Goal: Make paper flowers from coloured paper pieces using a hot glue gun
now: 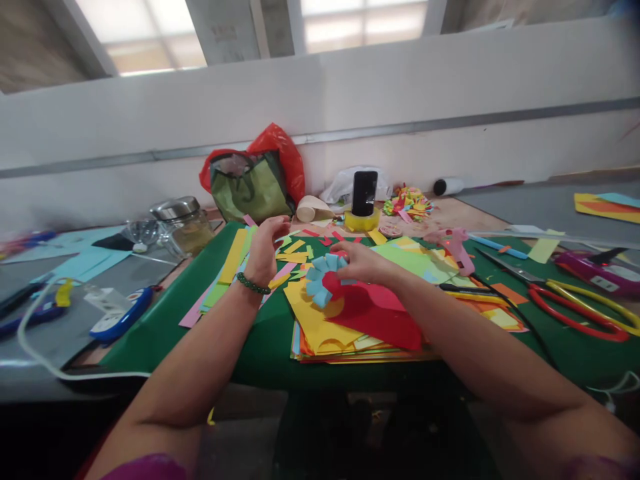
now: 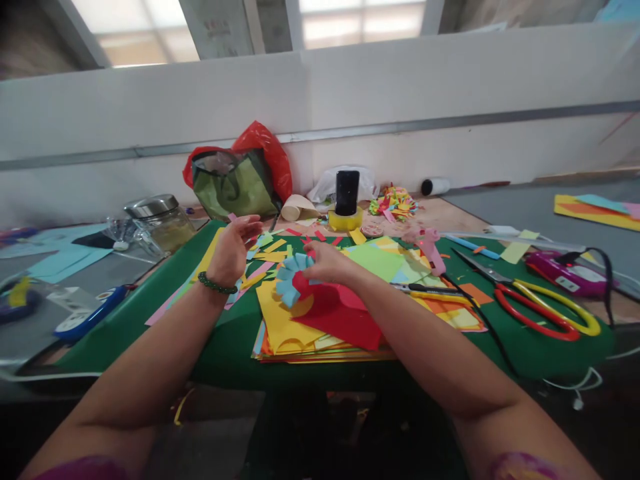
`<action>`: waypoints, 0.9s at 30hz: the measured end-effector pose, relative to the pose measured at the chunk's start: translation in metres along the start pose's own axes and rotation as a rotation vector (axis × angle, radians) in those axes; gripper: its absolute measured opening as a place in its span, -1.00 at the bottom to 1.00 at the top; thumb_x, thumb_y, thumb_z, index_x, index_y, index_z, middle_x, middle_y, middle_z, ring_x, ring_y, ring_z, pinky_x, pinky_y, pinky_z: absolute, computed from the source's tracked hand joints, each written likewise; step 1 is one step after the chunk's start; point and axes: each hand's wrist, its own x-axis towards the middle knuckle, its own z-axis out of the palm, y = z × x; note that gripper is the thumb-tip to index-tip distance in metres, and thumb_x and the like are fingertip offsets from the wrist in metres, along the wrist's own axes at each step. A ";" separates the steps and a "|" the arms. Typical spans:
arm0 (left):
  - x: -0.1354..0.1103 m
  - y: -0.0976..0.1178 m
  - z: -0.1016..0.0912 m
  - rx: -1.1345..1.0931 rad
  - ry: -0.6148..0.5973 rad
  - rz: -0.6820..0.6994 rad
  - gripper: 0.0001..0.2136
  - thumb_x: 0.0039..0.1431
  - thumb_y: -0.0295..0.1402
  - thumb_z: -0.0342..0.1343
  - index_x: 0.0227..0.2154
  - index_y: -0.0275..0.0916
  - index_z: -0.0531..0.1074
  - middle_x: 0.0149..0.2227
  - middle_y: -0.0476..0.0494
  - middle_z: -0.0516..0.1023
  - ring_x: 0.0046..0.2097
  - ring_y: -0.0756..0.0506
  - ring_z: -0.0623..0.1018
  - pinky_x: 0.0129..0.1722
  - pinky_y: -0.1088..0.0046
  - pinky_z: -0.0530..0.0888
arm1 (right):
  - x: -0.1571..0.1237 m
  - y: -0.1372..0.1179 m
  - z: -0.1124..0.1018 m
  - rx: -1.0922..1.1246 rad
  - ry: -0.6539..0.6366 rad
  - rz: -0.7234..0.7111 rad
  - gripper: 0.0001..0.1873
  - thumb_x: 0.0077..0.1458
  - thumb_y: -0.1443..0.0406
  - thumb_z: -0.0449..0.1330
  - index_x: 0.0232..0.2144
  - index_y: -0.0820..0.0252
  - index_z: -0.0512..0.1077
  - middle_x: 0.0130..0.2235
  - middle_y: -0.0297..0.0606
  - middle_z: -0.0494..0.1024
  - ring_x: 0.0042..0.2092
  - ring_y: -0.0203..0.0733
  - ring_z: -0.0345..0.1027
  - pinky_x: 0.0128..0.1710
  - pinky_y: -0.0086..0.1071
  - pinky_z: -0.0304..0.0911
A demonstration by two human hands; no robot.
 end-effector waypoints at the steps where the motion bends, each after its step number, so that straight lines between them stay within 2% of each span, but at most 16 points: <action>1: -0.001 0.003 0.000 0.038 0.014 0.046 -0.89 0.03 -0.32 0.12 -0.43 -0.19 0.53 -0.40 -0.02 0.55 -0.25 -0.04 0.49 -0.28 0.52 0.35 | -0.002 -0.001 0.003 -0.065 -0.010 0.005 -0.39 -0.25 0.43 0.28 -0.04 0.29 0.40 -0.36 -0.25 0.52 -0.34 -0.12 0.38 -0.42 -0.38 0.20; 3: -0.008 0.009 0.003 0.121 -0.008 0.124 -0.96 -0.04 -0.41 0.18 -0.50 -0.21 0.53 -0.42 -0.03 0.53 -0.25 -0.06 0.47 -0.22 0.51 0.35 | -0.007 -0.002 0.007 -0.146 -0.035 -0.008 -0.46 -0.27 0.44 0.30 -0.11 0.27 0.42 -0.34 -0.23 0.53 -0.31 -0.09 0.38 -0.41 -0.38 0.17; 5: -0.020 0.018 0.007 0.300 -0.091 0.225 -0.95 -0.10 -0.49 0.21 -0.54 -0.23 0.54 -0.40 -0.06 0.54 -0.23 -0.09 0.47 -0.13 0.46 0.36 | -0.012 -0.004 0.007 -0.205 -0.073 -0.028 -0.60 -0.23 0.42 0.30 -0.23 0.23 0.44 -0.36 -0.24 0.53 -0.32 -0.11 0.36 -0.41 -0.39 0.11; 8: -0.046 0.031 0.014 1.062 -0.382 0.521 -0.86 0.00 -0.49 0.12 -0.39 -0.26 0.57 -0.29 -0.17 0.58 -0.17 -0.18 0.50 -0.08 0.28 0.40 | -0.017 -0.007 -0.001 -0.333 -0.139 -0.055 -0.83 -0.13 0.33 0.29 -0.39 0.21 0.42 -0.39 -0.25 0.51 -0.36 -0.19 0.31 -0.45 -0.41 0.02; 10: -0.066 0.036 0.017 1.426 -0.624 0.587 -0.81 0.07 -0.49 0.04 -0.36 -0.29 0.57 -0.27 -0.21 0.59 -0.19 -0.20 0.52 -0.16 0.27 0.43 | -0.019 -0.010 -0.007 -0.454 -0.196 -0.066 -0.86 -0.04 0.25 0.26 -0.42 0.20 0.43 -0.39 -0.25 0.51 -0.39 -0.22 0.29 -0.48 -0.41 -0.02; 13: -0.094 0.037 0.022 1.644 -0.931 0.662 -0.80 0.18 -0.41 0.02 -0.40 -0.31 0.55 -0.32 -0.23 0.58 -0.21 -0.22 0.52 -0.19 0.23 0.44 | -0.022 -0.014 -0.015 -0.589 -0.271 -0.060 -0.79 0.03 0.16 0.22 -0.38 0.18 0.49 -0.38 -0.25 0.54 -0.39 -0.22 0.30 -0.49 -0.40 -0.02; 15: -0.107 0.031 0.023 1.687 -0.971 0.653 -0.73 0.24 -0.24 0.04 -0.33 -0.34 0.55 -0.29 -0.27 0.58 -0.18 -0.25 0.52 -0.18 0.20 0.45 | -0.022 -0.013 -0.019 -0.593 -0.251 -0.048 -0.76 0.04 0.12 0.23 -0.37 0.18 0.52 -0.38 -0.24 0.55 -0.38 -0.21 0.32 -0.49 -0.39 -0.01; 18: -0.118 0.016 0.019 1.702 -0.978 0.661 -0.50 0.16 0.04 0.11 -0.22 -0.40 0.52 -0.23 -0.32 0.58 -0.16 -0.28 0.51 -0.20 0.19 0.45 | -0.018 -0.006 -0.024 -0.406 -0.048 -0.104 -0.76 0.07 0.14 0.22 -0.37 0.21 0.54 -0.43 -0.27 0.53 -0.42 -0.26 0.29 -0.46 -0.40 0.04; 21: -0.121 0.002 0.012 1.667 -0.984 0.750 -0.31 0.02 0.22 0.11 -0.19 -0.44 0.52 -0.19 -0.37 0.57 -0.18 -0.27 0.51 -0.18 0.18 0.45 | -0.011 0.003 -0.028 -0.080 0.318 -0.301 -0.81 0.14 0.25 0.13 -0.33 0.23 0.50 -0.52 -0.36 0.42 -0.48 -0.32 0.22 -0.45 -0.42 0.10; 24: -0.123 -0.010 0.003 1.626 -0.963 0.850 -0.23 -0.07 0.28 0.12 -0.19 -0.47 0.53 -0.21 -0.39 0.58 -0.21 -0.26 0.51 -0.16 0.18 0.45 | -0.006 0.009 -0.030 0.183 0.720 -0.468 -0.74 0.14 0.30 0.09 -0.10 0.19 0.40 -0.45 -0.39 0.39 -0.44 -0.32 0.25 -0.46 -0.43 0.16; 26: -0.124 -0.017 -0.003 1.575 -0.914 0.916 -0.23 -0.07 0.27 0.14 -0.18 -0.48 0.54 -0.20 -0.39 0.59 -0.18 -0.27 0.52 -0.13 0.18 0.43 | -0.004 0.010 -0.032 0.276 0.892 -0.514 -0.63 0.10 0.32 0.12 0.00 0.12 0.32 -0.34 -0.35 0.41 -0.35 -0.30 0.31 -0.44 -0.43 0.22; 27: -0.125 -0.019 -0.006 1.548 -0.889 0.940 -0.22 -0.07 0.27 0.14 -0.17 -0.48 0.54 -0.19 -0.39 0.60 -0.17 -0.27 0.52 -0.12 0.18 0.43 | -0.004 0.011 -0.033 0.292 0.933 -0.525 -0.62 0.09 0.33 0.14 0.00 0.10 0.31 -0.30 -0.33 0.41 -0.31 -0.30 0.33 -0.43 -0.44 0.24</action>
